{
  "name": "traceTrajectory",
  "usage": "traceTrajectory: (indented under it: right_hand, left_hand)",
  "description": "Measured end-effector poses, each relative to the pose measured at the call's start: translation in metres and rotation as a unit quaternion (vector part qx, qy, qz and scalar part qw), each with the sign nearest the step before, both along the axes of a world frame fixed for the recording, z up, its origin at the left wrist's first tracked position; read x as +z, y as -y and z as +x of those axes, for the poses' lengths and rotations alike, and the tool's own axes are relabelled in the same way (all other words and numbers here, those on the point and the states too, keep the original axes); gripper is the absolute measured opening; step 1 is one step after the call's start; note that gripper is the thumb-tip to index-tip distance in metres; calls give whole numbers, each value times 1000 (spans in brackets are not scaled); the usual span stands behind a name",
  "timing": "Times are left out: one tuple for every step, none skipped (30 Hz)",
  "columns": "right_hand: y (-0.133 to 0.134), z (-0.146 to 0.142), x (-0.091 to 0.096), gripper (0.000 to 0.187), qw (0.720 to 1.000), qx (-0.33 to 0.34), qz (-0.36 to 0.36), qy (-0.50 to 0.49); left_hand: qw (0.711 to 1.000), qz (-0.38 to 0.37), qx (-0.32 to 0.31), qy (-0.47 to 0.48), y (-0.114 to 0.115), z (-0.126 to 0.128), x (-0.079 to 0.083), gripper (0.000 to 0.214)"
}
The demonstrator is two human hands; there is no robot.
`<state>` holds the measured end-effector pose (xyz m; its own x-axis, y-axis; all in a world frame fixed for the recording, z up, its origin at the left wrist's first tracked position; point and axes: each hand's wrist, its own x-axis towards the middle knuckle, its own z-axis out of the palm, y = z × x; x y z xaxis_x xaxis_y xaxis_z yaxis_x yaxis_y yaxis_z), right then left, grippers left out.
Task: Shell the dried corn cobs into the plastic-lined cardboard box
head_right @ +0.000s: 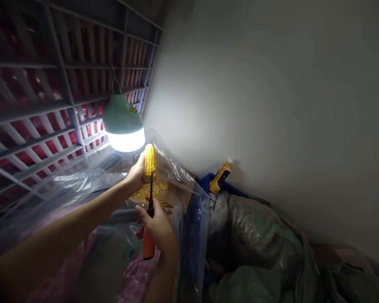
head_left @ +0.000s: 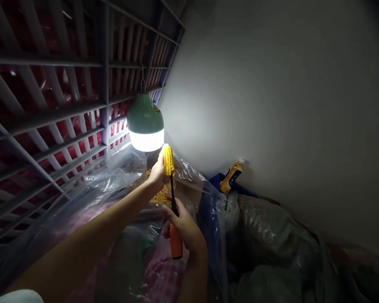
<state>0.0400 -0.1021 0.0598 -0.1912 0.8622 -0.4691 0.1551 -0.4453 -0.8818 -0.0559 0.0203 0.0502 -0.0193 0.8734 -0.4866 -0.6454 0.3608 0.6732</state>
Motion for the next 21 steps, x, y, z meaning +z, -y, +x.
traceTrajectory:
  right_hand:
    - [1, -2, -2, 56, 1000, -2, 0, 9]
    - [1, -4, -4, 54, 1000, -11, 1, 18]
    - [1, -7, -6, 50, 999, -22, 0, 27]
    - [1, -9, -8, 45, 999, -33, -2, 33]
    - [1, -11, -10, 41, 998, -43, -5, 38]
    - [1, -13, -11, 37, 998, -51, -6, 43]
    - [1, -15, -13, 33, 997, -57, -7, 46]
    - [0, -17, -14, 30, 997, -62, -8, 48]
    - [0, -18, -15, 27, 997, -67, -7, 48]
    - [0, -19, -16, 23, 996, -74, -7, 45]
    - [1, -20, -17, 19, 996, -83, -6, 39]
    - [2, -21, -19, 16, 995, -92, -4, 32]
    - [5, -21, -20, 14, 995, -101, -3, 24]
    - [8, -22, -22, 13, 994, -109, -3, 17]
    - [13, -22, -24, 12, 993, -117, -6, 9]
    - [18, -23, -27, 13, 992, -124, -12, 3]
    - [24, -23, -30, 14, 991, -131, -21, 0]
    - [30, -24, -33, 17, 990, -136, -31, -1]
    - [35, -25, -36, 19, 989, -139, -40, 2]
    - [40, -27, -39, 22, 989, -141, -48, 13]
    - [44, -28, -41, 25, 988, -140, -52, 29]
  left_hand:
    - [1000, 0, -15, 0, -3, -3, -2, 43]
    - [999, -3, -42, 1, -7, -6, -5, 44]
    - [997, -10, -80, -2, -10, -8, -8, 46]
    - [993, -15, -119, -10, -13, -11, -11, 48]
    - [988, -17, -153, -21, -16, -13, -14, 51]
    - [984, -9, -177, -28, -19, -14, -17, 53]
    - [981, 7, -190, -31, -22, -15, -20, 54]
    - [980, 29, -195, -26, -24, -16, -23, 55]
    - [980, 51, -193, -17, -25, -16, -26, 54]
    - [980, 67, -186, -8, -27, -16, -29, 52]
    - [982, 73, -177, -5, -27, -16, -33, 49]
    - [983, 70, -168, -8, -28, -15, -37, 46]
    - [985, 61, -161, -14, -27, -14, -41, 43]
    - [986, 52, -158, -18, -27, -13, -45, 41]
    - [986, 43, -159, -17, -25, -11, -50, 39]
    - [986, 34, -162, -10, -24, -9, -55, 37]
    - [986, 24, -167, 4, -21, -8, -60, 37]
    - [985, 11, -173, 24, -19, -6, -66, 37]
    - [983, -6, -179, 44, -17, -5, -72, 36]
    - [980, -22, -186, 60, -14, -5, -77, 36]
    - [978, -36, -193, 70, -12, -5, -83, 35]
